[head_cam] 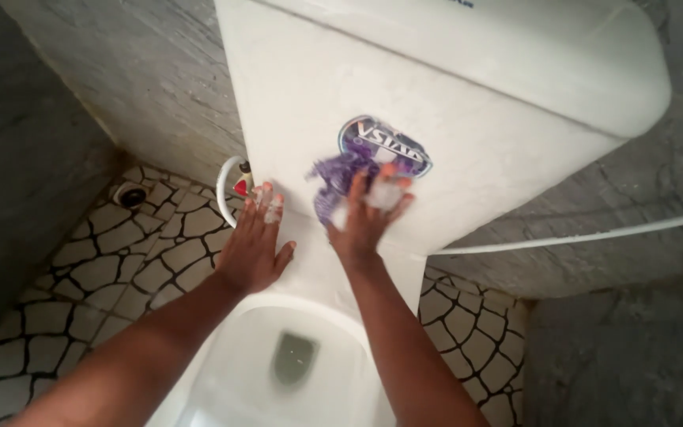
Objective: Scrubbing and rinsing a toilet bowl and its lid in a bathroom.
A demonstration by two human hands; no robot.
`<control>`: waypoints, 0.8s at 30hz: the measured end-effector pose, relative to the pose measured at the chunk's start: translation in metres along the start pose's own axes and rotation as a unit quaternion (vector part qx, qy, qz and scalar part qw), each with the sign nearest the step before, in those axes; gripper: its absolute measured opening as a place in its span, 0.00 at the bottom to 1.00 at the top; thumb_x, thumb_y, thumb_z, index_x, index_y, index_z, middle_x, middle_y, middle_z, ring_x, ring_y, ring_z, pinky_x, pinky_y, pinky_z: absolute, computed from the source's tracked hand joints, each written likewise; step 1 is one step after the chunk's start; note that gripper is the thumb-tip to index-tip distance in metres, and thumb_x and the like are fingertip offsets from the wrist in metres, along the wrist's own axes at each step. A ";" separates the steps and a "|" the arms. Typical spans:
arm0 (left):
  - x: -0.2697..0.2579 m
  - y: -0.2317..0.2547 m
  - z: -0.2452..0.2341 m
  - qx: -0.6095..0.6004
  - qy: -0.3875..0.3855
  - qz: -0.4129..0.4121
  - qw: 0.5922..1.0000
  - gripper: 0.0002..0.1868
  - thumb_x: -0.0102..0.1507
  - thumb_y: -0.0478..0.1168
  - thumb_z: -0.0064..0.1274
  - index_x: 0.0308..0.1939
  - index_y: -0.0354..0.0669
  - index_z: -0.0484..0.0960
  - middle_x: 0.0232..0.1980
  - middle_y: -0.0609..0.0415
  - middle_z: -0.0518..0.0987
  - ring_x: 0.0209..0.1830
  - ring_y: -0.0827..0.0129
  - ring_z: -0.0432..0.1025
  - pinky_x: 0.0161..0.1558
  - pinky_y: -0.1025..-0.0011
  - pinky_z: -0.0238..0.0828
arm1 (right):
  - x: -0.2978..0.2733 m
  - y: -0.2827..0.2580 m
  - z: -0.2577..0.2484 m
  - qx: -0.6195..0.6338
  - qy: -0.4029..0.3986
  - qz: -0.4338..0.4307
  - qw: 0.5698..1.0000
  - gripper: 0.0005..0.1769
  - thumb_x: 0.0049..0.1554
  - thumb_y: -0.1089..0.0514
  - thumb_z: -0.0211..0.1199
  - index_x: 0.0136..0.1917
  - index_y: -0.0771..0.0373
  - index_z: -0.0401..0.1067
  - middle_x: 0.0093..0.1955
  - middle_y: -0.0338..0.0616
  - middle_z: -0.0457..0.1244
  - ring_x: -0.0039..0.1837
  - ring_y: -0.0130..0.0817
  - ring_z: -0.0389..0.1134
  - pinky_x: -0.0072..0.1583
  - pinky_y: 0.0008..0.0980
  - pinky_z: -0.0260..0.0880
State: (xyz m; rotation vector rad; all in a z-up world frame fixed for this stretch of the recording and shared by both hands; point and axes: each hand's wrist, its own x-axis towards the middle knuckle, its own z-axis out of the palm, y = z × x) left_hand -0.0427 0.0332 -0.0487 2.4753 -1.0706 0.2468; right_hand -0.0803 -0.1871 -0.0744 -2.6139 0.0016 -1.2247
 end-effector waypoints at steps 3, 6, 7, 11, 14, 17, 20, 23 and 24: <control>0.000 -0.001 -0.001 0.006 -0.007 0.002 1.000 0.44 0.66 0.52 0.45 0.76 0.23 0.49 0.80 0.24 0.43 0.80 0.32 0.41 0.77 0.47 0.35 | -0.032 -0.003 0.047 -0.054 -0.064 -0.028 0.996 0.59 0.46 0.53 0.79 0.83 0.50 0.52 0.87 0.54 0.40 0.87 0.62 0.32 0.78 0.76 0.25; -0.004 0.001 0.000 -0.001 0.005 0.013 1.000 0.43 0.67 0.52 0.46 0.75 0.23 0.50 0.80 0.24 0.44 0.81 0.33 0.42 0.78 0.46 0.35 | -0.034 0.000 0.046 -0.075 -0.065 -0.020 0.995 0.60 0.47 0.52 0.80 0.84 0.49 0.49 0.88 0.52 0.40 0.88 0.60 0.32 0.79 0.74 0.25; -0.002 0.000 0.000 -0.001 0.006 0.018 1.000 0.43 0.67 0.52 0.46 0.75 0.23 0.50 0.80 0.24 0.44 0.81 0.33 0.42 0.78 0.46 0.35 | -0.026 0.002 0.042 -0.077 -0.062 -0.018 0.995 0.60 0.47 0.52 0.80 0.84 0.49 0.49 0.88 0.52 0.40 0.88 0.60 0.32 0.79 0.74 0.25; -0.001 0.003 -0.001 -0.002 0.012 0.020 1.000 0.43 0.67 0.52 0.46 0.75 0.23 0.50 0.80 0.24 0.46 0.81 0.33 0.42 0.78 0.46 0.36 | 0.004 0.005 0.021 -0.071 0.033 0.024 0.997 0.66 0.49 0.48 0.81 0.86 0.52 0.38 0.88 0.60 0.35 0.88 0.63 0.29 0.80 0.75 0.22; 0.001 0.000 -0.001 0.007 0.012 0.022 1.000 0.43 0.67 0.52 0.46 0.76 0.24 0.50 0.80 0.24 0.46 0.81 0.34 0.42 0.78 0.47 0.36 | 0.024 0.009 0.010 -0.060 0.097 0.042 0.993 0.72 0.51 0.45 0.81 0.87 0.54 0.30 0.87 0.66 0.32 0.89 0.65 0.26 0.81 0.75 0.20; -0.003 0.004 0.000 0.007 0.018 0.026 0.999 0.43 0.67 0.52 0.45 0.76 0.25 0.51 0.80 0.25 0.47 0.81 0.35 0.42 0.78 0.48 0.36 | -0.009 0.016 0.010 -0.065 0.091 0.052 0.992 0.75 0.50 0.44 0.81 0.88 0.55 0.26 0.87 0.68 0.31 0.88 0.67 0.25 0.81 0.76 0.19; -0.002 0.004 0.000 0.006 0.024 0.037 0.999 0.42 0.67 0.51 0.46 0.76 0.25 0.52 0.80 0.25 0.47 0.81 0.36 0.42 0.78 0.48 0.37 | -0.031 0.025 0.008 -0.085 0.034 0.068 0.994 0.76 0.46 0.45 0.80 0.87 0.56 0.27 0.85 0.69 0.32 0.87 0.69 0.25 0.80 0.75 0.20; 0.001 0.003 -0.001 0.004 0.024 0.038 0.999 0.42 0.66 0.51 0.46 0.75 0.24 0.52 0.80 0.26 0.46 0.81 0.36 0.43 0.78 0.47 0.37 | -0.018 0.034 -0.016 -0.079 0.036 0.130 0.988 0.74 0.43 0.49 0.77 0.86 0.60 0.28 0.84 0.73 0.30 0.84 0.74 0.23 0.78 0.76 0.20; 0.000 0.003 -0.002 0.002 0.022 0.037 0.999 0.42 0.66 0.51 0.46 0.75 0.24 0.52 0.80 0.26 0.46 0.81 0.36 0.43 0.78 0.47 0.38 | -0.013 0.035 -0.027 -0.065 0.063 0.182 0.979 0.73 0.42 0.51 0.75 0.84 0.62 0.27 0.83 0.78 0.28 0.83 0.78 0.22 0.77 0.76 0.20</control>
